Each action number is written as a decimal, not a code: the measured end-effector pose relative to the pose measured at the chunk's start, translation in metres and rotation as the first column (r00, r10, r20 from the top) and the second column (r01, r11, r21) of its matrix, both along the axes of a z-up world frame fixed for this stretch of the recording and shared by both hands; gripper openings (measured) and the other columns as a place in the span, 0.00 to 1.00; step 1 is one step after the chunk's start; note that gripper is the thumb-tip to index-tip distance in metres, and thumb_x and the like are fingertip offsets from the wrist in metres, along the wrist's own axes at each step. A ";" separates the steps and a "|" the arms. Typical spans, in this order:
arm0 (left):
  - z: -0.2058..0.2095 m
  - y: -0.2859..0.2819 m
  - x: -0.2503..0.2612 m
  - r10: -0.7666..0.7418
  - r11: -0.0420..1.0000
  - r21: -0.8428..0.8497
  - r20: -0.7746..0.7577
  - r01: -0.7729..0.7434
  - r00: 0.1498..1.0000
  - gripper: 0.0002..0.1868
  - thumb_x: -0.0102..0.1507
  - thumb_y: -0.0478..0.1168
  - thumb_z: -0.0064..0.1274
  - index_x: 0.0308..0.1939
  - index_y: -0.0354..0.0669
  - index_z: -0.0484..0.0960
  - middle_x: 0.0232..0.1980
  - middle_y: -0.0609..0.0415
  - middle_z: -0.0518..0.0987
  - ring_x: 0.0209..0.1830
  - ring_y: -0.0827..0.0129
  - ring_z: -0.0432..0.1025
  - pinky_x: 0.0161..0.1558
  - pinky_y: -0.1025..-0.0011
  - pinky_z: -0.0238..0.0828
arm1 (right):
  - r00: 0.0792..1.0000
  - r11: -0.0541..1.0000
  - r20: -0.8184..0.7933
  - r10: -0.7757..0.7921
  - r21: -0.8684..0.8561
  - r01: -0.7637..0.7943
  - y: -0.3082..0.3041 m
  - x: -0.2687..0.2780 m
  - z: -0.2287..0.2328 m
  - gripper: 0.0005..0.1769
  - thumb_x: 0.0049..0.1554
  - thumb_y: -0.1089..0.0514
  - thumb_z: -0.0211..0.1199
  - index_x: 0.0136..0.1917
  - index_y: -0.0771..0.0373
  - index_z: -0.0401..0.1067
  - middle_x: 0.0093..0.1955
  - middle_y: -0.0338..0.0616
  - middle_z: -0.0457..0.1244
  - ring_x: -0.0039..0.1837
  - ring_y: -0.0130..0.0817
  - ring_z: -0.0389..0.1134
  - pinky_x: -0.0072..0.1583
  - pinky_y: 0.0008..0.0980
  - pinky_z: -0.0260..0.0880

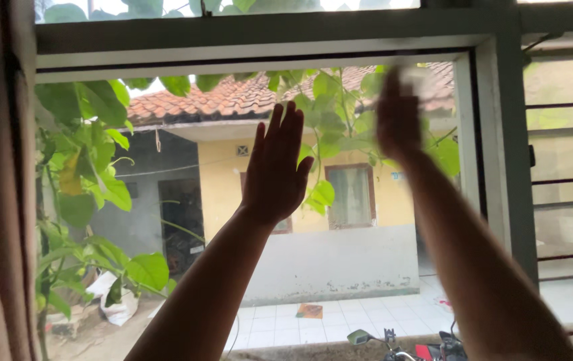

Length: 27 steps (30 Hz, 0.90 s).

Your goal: The person sprays a window with a cleaning solution and wipes it with a white cloth. They clean the main glass pane and the metal security bars, moving the cloth in circular and vertical motions. The person repeatedly sprays and wipes different sections of the window to remove dirt and streaks.

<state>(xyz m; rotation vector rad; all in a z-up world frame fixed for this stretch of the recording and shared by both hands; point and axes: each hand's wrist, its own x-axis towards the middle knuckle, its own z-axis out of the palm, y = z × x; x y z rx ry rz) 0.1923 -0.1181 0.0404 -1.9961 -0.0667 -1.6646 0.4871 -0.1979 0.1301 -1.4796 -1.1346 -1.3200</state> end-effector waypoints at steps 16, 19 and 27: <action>-0.007 -0.009 0.048 -0.112 0.992 0.053 -0.007 0.112 0.994 0.45 0.73 0.42 0.55 0.87 0.35 0.46 0.91 0.41 0.46 0.92 0.50 0.38 0.87 0.45 0.34 | 0.974 0.983 -0.132 -0.183 -0.019 0.182 -0.062 0.060 0.014 0.38 0.79 0.51 0.38 0.92 0.58 0.25 0.95 0.55 0.25 0.93 0.59 0.31 0.89 0.53 0.33; -0.005 -0.014 0.055 -0.122 0.991 0.048 0.000 0.121 0.993 0.46 0.73 0.42 0.55 0.88 0.37 0.46 0.91 0.43 0.46 0.93 0.52 0.37 0.88 0.45 0.34 | 0.995 0.994 0.069 0.078 -0.079 -0.072 -0.023 0.019 0.003 0.39 0.77 0.54 0.38 0.92 0.55 0.23 0.95 0.51 0.23 0.94 0.53 0.29 0.89 0.53 0.28; 0.002 -0.026 0.078 -0.159 0.987 0.012 -0.014 0.159 0.987 0.46 0.73 0.44 0.54 0.88 0.38 0.45 0.92 0.44 0.44 0.93 0.52 0.36 0.88 0.46 0.33 | 0.983 0.991 -0.130 -0.127 -0.055 0.120 -0.064 0.037 0.008 0.39 0.74 0.51 0.35 0.92 0.57 0.27 0.94 0.53 0.24 0.94 0.52 0.28 0.88 0.48 0.28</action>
